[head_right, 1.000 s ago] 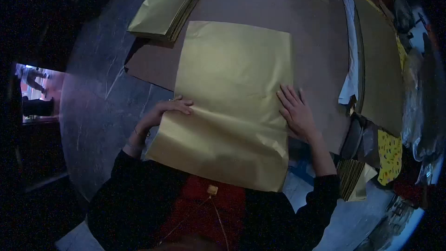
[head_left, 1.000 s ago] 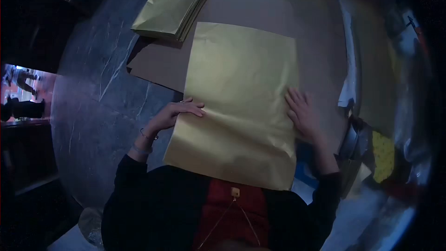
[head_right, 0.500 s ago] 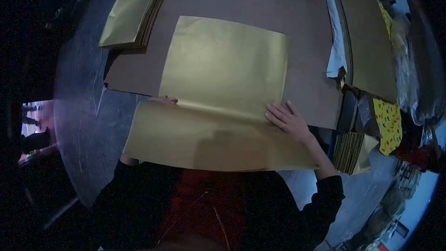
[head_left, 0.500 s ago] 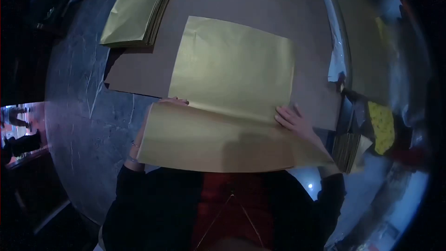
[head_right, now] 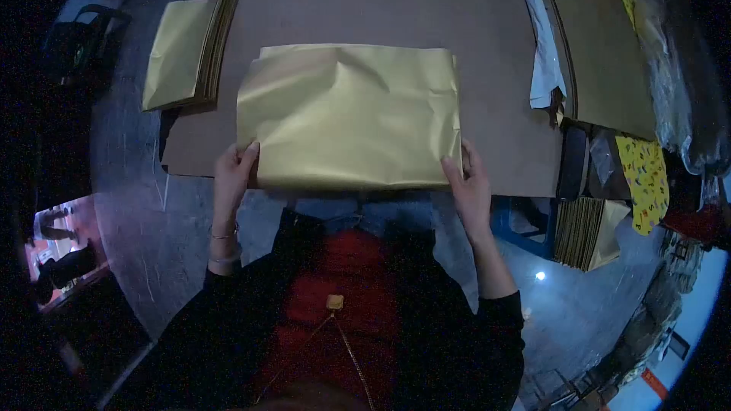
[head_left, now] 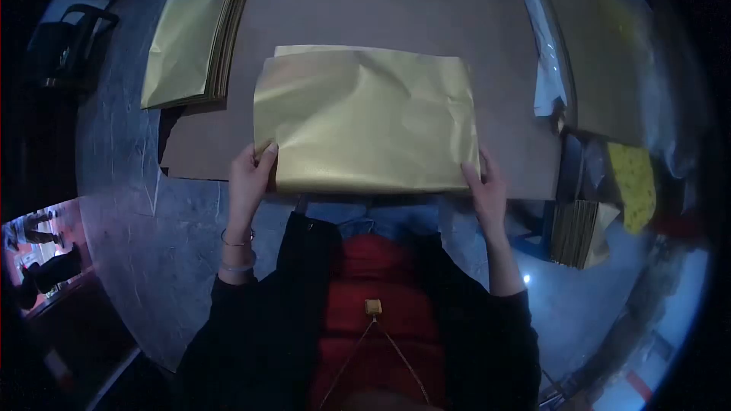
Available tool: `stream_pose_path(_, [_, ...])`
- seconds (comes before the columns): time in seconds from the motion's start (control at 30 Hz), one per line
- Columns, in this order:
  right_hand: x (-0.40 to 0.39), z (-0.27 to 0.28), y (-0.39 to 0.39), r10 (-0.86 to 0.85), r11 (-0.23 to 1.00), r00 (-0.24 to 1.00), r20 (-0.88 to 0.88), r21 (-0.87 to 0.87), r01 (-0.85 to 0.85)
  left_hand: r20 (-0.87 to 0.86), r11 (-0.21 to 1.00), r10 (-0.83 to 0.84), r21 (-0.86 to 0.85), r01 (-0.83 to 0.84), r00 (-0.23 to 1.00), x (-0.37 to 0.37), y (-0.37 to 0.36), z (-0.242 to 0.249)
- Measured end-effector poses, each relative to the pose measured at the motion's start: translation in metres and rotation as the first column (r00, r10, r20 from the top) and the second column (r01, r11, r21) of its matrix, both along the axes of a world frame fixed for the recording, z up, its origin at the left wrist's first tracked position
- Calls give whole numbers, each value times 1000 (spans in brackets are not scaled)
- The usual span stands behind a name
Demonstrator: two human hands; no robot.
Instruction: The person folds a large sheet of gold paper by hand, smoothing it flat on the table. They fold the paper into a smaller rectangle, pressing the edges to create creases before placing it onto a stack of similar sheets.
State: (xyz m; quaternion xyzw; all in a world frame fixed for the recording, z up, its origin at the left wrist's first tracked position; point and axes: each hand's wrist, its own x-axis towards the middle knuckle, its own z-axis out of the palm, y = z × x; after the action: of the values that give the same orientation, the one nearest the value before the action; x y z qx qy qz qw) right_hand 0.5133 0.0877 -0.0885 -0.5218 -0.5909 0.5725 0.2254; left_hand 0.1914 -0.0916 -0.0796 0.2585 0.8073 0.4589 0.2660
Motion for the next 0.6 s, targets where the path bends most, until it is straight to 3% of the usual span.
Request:
stream_pose_path(0.1, [4, 1, -16, -97, 994, 992, -84, 35, 100, 32, 999, 12, -46, -11, 999, -6, -9, -25])
stream_pose_path(0.17, [15, -8, -22, -53, 988, 902, 429, 153, -14, 1, 996, 30, -90, -30, 1000, -6, -11, -31])
stream_pose_path(0.2, [18, -18, -28, -56, 990, 900, 433, 143, -8, 5, 995, 23, -99, -22, 1000, -5, -11, -31])
stream_pose_path(0.27, [22, -40, -37, -164, 851, 886, 433, 517, -95, -36, 993, 24, -112, -28, 999, -5, -6, -31])
stream_pose_path(0.4, [12, -30, -39, -234, 771, 823, 518, 615, -168, -74, 978, 32, -203, -46, 997, 4, 7, -5])
stream_pose_path(0.47, [6, -29, -31, -251, 772, 900, 357, 634, -36, -144, 964, -15, -264, -24, 990, 0, 6, -6])
stream_pose_path(0.5, [6, -28, -26, -252, 772, 900, 355, 635, -34, -145, 964, -16, -263, -23, 989, 0, 6, -6])
stream_pose_path(0.57, [7, -25, -19, -116, 661, 872, 475, 693, -289, -70, 981, 33, -190, -46, 997, 1, 6, -6])
stream_pose_path(0.6, [5, -22, -18, -116, 662, 872, 475, 692, -289, -70, 981, 32, -191, -45, 997, 1, 5, -7])
